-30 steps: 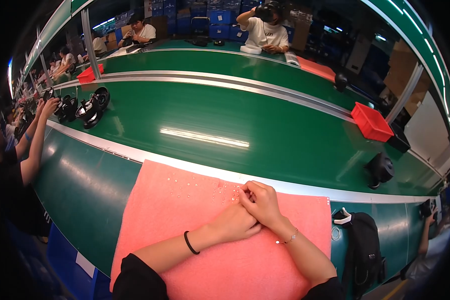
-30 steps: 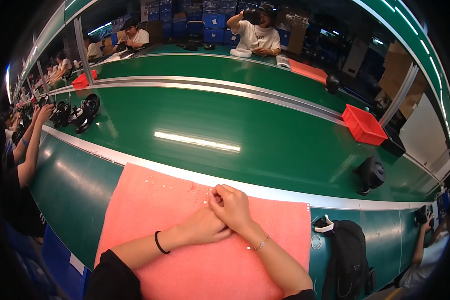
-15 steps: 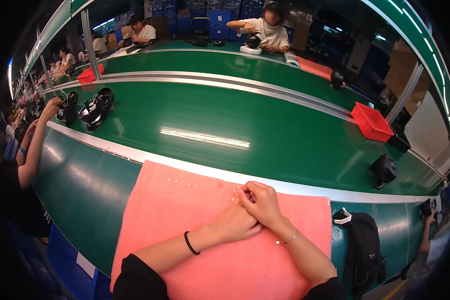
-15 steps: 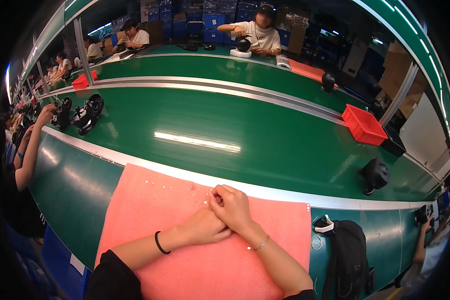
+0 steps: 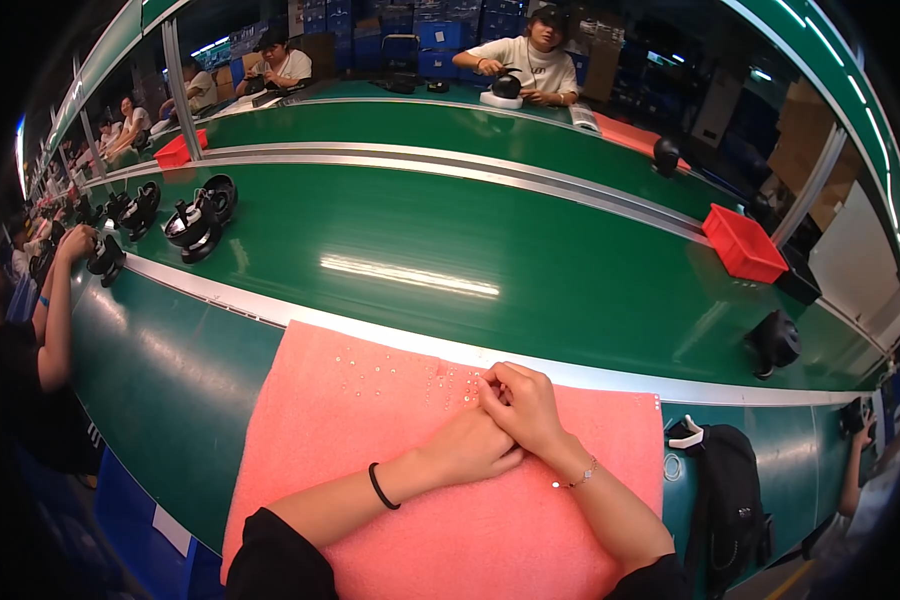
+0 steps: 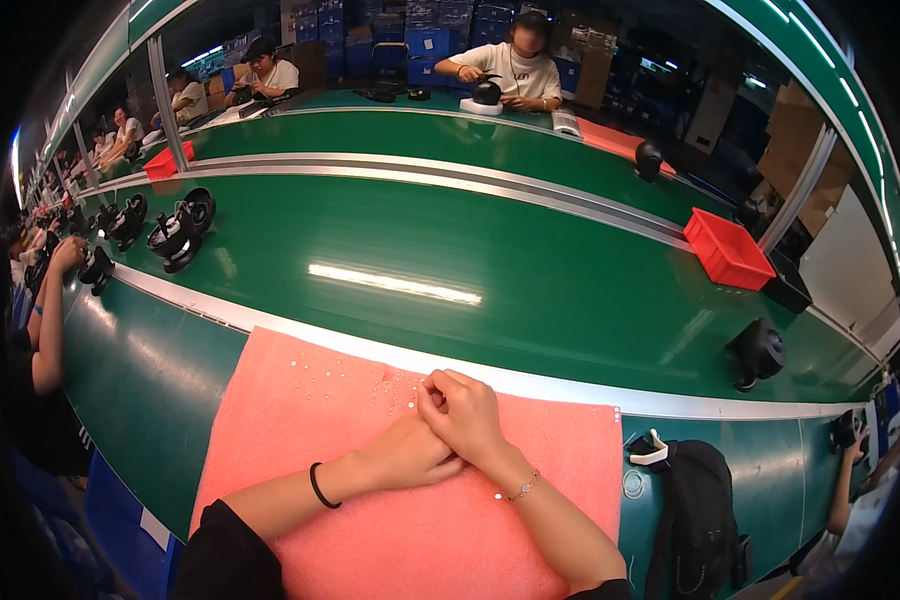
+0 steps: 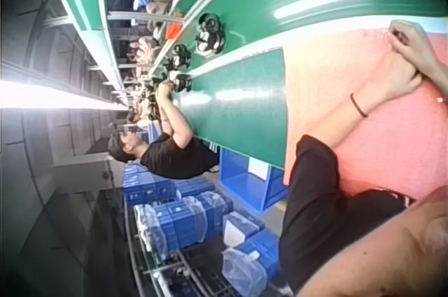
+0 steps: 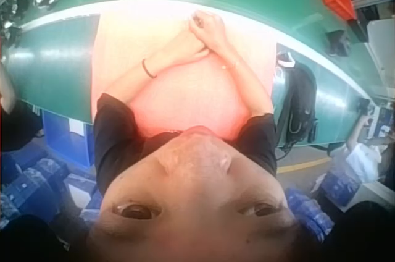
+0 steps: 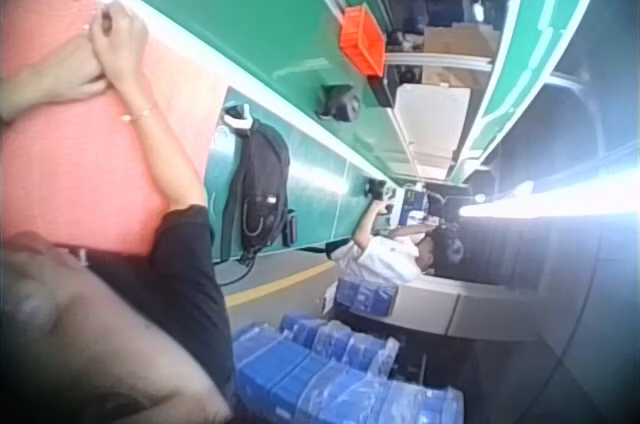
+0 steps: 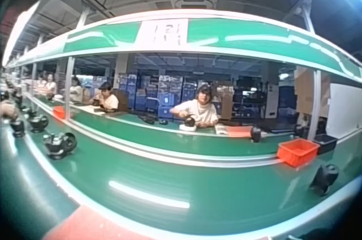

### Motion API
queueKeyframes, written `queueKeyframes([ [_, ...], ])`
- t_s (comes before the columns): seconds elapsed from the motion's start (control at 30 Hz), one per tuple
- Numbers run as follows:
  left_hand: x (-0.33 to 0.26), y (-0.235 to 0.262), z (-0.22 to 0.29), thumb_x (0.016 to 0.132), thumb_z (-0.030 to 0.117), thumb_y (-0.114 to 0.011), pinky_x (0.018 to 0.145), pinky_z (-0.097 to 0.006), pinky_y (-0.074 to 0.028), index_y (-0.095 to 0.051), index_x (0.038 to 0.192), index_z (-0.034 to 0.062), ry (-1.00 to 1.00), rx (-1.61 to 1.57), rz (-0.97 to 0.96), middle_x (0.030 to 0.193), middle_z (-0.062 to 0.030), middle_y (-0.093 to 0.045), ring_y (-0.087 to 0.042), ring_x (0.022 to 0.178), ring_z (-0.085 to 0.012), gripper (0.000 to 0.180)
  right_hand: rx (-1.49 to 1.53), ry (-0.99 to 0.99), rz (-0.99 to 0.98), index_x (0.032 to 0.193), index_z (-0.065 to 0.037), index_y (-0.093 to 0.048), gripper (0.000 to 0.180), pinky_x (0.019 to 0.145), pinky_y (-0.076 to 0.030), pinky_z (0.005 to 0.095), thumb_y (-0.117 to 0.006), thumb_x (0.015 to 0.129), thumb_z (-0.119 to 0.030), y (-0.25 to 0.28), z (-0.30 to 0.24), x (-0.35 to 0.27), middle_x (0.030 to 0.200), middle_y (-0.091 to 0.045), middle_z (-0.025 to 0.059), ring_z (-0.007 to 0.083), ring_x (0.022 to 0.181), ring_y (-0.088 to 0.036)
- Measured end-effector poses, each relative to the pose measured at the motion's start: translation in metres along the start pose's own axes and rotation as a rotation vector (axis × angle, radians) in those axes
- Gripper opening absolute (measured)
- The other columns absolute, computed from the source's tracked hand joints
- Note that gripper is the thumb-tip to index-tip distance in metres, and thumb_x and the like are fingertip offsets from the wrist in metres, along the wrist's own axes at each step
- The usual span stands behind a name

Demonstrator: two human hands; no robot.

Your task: Assemble components of electronic light fixture housings on a factory production line.

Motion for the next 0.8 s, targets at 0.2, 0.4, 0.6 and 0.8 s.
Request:
queueKeyframes([
  [0.2,0.0007,0.0019,0.0015,0.074,0.016,-0.055,0.069,-0.044,-0.045,-0.055,0.081,-0.0032,0.017,-0.009,-0.019,0.080,-0.0199,-0.058,-0.055,0.074,-0.0350,0.020,0.001,-0.005,-0.006,0.072,0.003,-0.058,0.013,0.047,-0.044,0.0289,-0.062,0.076,-0.009,0.0011,-0.0015,0.0007,0.063,-0.058,0.0117,0.0186,0.051,-0.055],
  [0.4,-0.0002,0.0021,0.0019,0.074,0.016,-0.055,0.069,-0.045,-0.045,-0.054,0.081,-0.0031,0.018,-0.008,-0.025,0.080,-0.0199,-0.058,-0.055,0.075,-0.0351,0.021,-0.003,-0.005,-0.010,0.072,0.003,-0.058,0.013,0.048,-0.044,0.0292,-0.062,0.076,-0.008,0.0009,-0.0023,0.0000,0.064,-0.058,0.0121,0.0192,0.051,-0.056],
  [0.6,-0.0032,-0.0027,0.0017,0.075,0.015,-0.056,0.067,-0.044,-0.045,-0.057,0.084,-0.0013,0.036,0.002,-0.029,0.081,-0.0175,-0.060,-0.056,0.073,-0.0342,0.019,0.038,0.005,-0.009,0.073,0.003,-0.058,0.013,0.049,-0.045,0.0302,-0.062,0.076,-0.009,-0.0007,0.0007,-0.0024,0.066,-0.059,0.0125,0.0205,0.053,-0.057],
  [0.8,-0.0032,0.0037,0.0002,0.075,0.017,-0.056,0.072,-0.044,-0.045,-0.059,0.091,-0.0009,0.072,0.004,-0.075,0.091,-0.0181,-0.060,-0.056,0.082,-0.0345,0.025,0.055,-0.071,-0.096,0.080,0.001,-0.059,0.015,0.055,-0.046,0.0297,-0.062,0.077,-0.013,0.0002,-0.0018,-0.0004,0.073,-0.060,0.0111,0.0204,0.060,-0.057],
])
Point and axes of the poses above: each hand's wrist, its own x-axis towards the middle knuckle, its own y-axis out of the back of the hand, z = x × y, the point moved 1 cm from there along x, towards the middle knuckle
